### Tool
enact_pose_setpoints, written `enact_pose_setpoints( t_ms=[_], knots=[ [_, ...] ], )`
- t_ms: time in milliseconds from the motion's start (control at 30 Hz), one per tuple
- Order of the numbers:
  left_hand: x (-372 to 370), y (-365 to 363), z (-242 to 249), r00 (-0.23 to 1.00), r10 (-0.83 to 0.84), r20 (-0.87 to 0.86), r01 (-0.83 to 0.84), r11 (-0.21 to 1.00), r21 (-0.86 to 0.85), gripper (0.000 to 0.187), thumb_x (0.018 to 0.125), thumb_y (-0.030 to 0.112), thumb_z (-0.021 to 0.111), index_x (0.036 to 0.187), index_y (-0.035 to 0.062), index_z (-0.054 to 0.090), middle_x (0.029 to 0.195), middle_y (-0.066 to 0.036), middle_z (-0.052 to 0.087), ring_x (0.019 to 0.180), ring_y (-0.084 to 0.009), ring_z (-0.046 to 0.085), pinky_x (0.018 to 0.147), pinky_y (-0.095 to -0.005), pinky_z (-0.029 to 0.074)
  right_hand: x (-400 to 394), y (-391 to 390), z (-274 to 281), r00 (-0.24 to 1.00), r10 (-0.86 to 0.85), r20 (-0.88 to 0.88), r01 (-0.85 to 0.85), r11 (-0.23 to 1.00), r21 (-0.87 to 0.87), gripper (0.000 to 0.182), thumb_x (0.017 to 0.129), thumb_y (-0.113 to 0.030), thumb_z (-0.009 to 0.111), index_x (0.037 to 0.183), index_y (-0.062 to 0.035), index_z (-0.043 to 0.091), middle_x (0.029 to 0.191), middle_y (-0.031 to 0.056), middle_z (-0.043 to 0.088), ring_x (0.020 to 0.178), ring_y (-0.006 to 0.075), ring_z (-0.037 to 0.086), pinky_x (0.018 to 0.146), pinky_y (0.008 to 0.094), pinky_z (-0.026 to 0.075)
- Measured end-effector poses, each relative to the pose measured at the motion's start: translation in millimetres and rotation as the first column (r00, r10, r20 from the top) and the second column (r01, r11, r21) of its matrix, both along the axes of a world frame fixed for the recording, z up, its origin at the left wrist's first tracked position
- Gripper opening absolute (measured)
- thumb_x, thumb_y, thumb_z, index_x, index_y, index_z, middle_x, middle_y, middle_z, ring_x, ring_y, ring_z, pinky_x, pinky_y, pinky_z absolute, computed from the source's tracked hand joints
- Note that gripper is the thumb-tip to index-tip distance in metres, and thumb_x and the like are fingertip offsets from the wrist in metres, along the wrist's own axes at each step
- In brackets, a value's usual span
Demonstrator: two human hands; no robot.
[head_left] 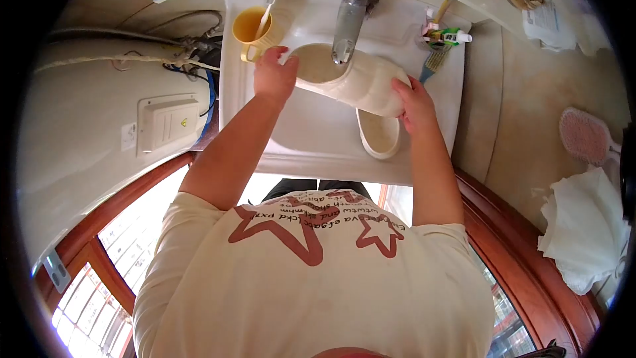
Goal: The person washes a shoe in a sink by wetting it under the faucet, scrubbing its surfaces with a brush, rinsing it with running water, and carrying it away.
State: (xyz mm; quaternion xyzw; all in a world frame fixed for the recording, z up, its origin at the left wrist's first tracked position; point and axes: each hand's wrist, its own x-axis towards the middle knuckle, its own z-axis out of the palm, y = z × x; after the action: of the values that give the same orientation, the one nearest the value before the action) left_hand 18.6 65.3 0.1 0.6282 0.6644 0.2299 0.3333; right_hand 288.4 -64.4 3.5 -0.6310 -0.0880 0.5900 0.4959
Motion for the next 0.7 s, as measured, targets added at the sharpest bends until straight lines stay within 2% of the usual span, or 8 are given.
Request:
enact_pose_setpoints(
  t_ms=[67,133,233,367,433,533,667,700],
  knots=[
    [-0.5,3.0,-4.4,0.999,0.033,-0.039,-0.035,0.997,-0.062,0.049,0.088,0.031,0.067,0.129,0.0047,0.058,0.119,-0.013,0.062,0.108,-0.0238,0.060,0.091,-0.0369,0.049,4.3,-7.0,3.2,0.998,-0.006,0.059,0.007,1.000,-0.010,0.055,0.086,-0.023,0.072,0.132,-0.0019,0.051,0.114,0.0098,0.064,0.097,0.0201,0.065,0.073,0.0366,0.056],
    [3.9,4.9,-2.5,0.896,0.308,0.319,-0.083,0.824,-0.561,0.062,0.084,0.035,0.069,0.136,0.0056,0.051,0.125,-0.013,0.060,0.109,-0.0214,0.061,0.085,-0.0338,0.053,10.1,-13.7,3.9,0.993,-0.013,0.119,0.016,1.000,-0.021,0.056,0.084,-0.021,0.073,0.131,-0.0001,0.050,0.113,0.0117,0.064,0.099,0.0213,0.063,0.077,0.0385,0.055],
    [13.5,2.6,-19.9,0.860,0.294,0.417,0.035,0.781,-0.624,0.067,0.084,0.036,0.072,0.139,0.0075,0.048,0.123,-0.012,0.061,0.104,-0.0205,0.062,0.081,-0.0354,0.054,17.3,-23.8,-0.4,0.978,0.020,0.208,-0.020,1.000,-0.004,0.053,0.085,-0.019,0.072,0.130,0.0013,0.051,0.114,0.0120,0.064,0.099,0.0210,0.063,0.081,0.0357,0.054],
    [32.4,2.7,-25.8,0.873,0.248,0.420,0.072,0.786,-0.615,0.065,0.084,0.037,0.072,0.138,0.0085,0.050,0.117,-0.011,0.063,0.096,-0.0183,0.063,0.075,-0.0331,0.053,22.3,-42.3,5.2,0.980,-0.161,0.120,0.154,0.986,0.067,0.050,0.088,-0.016,0.069,0.130,0.0037,0.051,0.115,0.0129,0.064,0.100,0.0218,0.063,0.086,0.0337,0.052],
    [45.4,2.6,-12.6,0.907,0.144,0.397,0.152,0.765,-0.626,0.048,0.092,0.028,0.062,0.135,0.0114,0.051,0.107,-0.005,0.065,0.092,-0.0146,0.063,0.075,-0.0315,0.054,22.9,-50.7,14.7,0.977,-0.186,0.104,0.179,0.981,0.068,0.049,0.089,-0.015,0.067,0.130,0.0044,0.051,0.115,0.0133,0.064,0.100,0.0225,0.064,0.087,0.0340,0.052],
    [61.9,4.7,-30.1,0.879,0.135,0.457,0.175,0.800,-0.573,0.044,0.092,0.027,0.063,0.133,0.0136,0.053,0.101,-0.002,0.065,0.083,-0.0122,0.062,0.068,-0.0293,0.052,25.8,-60.3,23.0,0.978,-0.201,0.064,0.200,0.980,0.013,0.047,0.090,-0.015,0.065,0.130,0.0045,0.051,0.117,0.0142,0.063,0.102,0.0236,0.064,0.088,0.0348,0.052],
    [82.1,12.5,-48.2,0.798,0.292,0.528,0.151,0.750,-0.643,0.050,0.083,0.033,0.073,0.126,0.0118,0.061,0.104,-0.008,0.069,0.085,-0.0173,0.064,0.071,-0.0339,0.052,27.7,-73.5,24.6,0.968,-0.247,0.051,0.248,0.968,-0.021,0.049,0.091,-0.022,0.066,0.131,0.0027,0.051,0.119,0.0138,0.063,0.104,0.0238,0.064,0.086,0.0363,0.053],
    [86.8,13.1,-55.4,0.874,0.136,0.467,0.174,0.808,-0.563,0.048,0.082,0.033,0.075,0.123,0.0115,0.063,0.102,-0.008,0.070,0.085,-0.0179,0.065,0.072,-0.0344,0.053,26.8,-74.8,27.8,0.958,-0.271,0.094,0.278,0.958,-0.074,0.049,0.092,-0.025,0.066,0.131,0.0012,0.052,0.120,0.0130,0.063,0.104,0.0237,0.064,0.085,0.0373,0.054]
  ],
)
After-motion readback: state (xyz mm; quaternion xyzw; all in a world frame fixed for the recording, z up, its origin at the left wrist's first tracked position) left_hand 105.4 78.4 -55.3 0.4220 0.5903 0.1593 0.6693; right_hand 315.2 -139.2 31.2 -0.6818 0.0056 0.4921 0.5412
